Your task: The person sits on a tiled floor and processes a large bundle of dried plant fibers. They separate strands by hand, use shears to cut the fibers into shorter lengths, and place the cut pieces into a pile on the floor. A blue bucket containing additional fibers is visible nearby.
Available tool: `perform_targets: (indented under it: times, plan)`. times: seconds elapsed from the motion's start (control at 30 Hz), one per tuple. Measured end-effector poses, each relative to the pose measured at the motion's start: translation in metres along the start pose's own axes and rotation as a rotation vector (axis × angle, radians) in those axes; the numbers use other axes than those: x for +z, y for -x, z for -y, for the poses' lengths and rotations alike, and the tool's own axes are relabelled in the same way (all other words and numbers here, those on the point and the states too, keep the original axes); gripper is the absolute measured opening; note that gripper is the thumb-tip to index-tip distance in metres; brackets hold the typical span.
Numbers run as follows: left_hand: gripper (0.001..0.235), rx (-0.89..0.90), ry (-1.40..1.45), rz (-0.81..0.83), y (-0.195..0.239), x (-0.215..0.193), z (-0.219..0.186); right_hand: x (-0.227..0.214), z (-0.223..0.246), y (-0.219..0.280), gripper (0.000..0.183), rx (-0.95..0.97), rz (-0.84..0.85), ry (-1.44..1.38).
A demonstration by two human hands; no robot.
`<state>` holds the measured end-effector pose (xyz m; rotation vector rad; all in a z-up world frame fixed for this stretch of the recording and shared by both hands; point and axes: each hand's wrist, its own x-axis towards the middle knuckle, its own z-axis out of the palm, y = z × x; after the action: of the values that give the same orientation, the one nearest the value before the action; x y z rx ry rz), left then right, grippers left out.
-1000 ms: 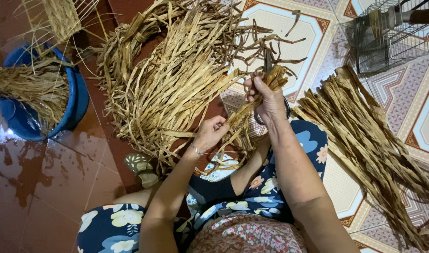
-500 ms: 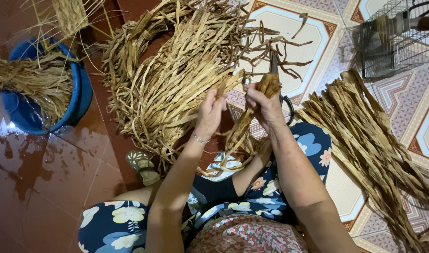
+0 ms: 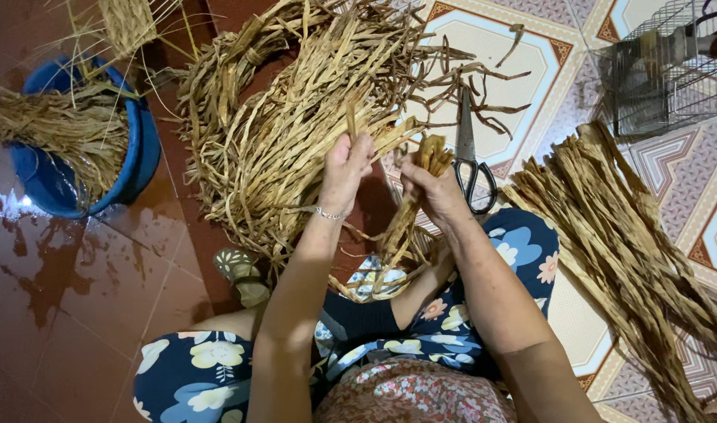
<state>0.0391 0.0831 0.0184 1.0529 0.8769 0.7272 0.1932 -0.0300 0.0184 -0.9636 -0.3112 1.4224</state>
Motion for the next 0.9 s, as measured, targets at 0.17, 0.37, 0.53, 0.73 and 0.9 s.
perform_targets:
  times: [0.17,0.37,0.53,0.73,0.9]
  plan:
    - [0.018,-0.063,-0.34,0.038,0.024,0.018,0.013,0.001,0.003,-0.002,0.023,0.01,-0.117,-0.199]
    - [0.014,0.394,-0.56,0.054,0.031,0.035,0.027,-0.003,-0.005,-0.001,0.026,-0.023,-0.07,-0.296]
    - [0.018,-0.009,-0.476,-0.04,0.021,0.035,0.033,-0.008,-0.014,-0.004,0.033,-0.08,-0.084,-0.157]
    - [0.017,0.085,-0.138,-0.03,0.007,0.031,0.046,-0.003,-0.035,-0.003,0.049,-0.186,-0.015,0.124]
    - [0.02,0.072,-0.101,0.165,0.017,0.031,0.045,-0.004,-0.044,-0.003,0.059,-0.171,-0.011,0.096]
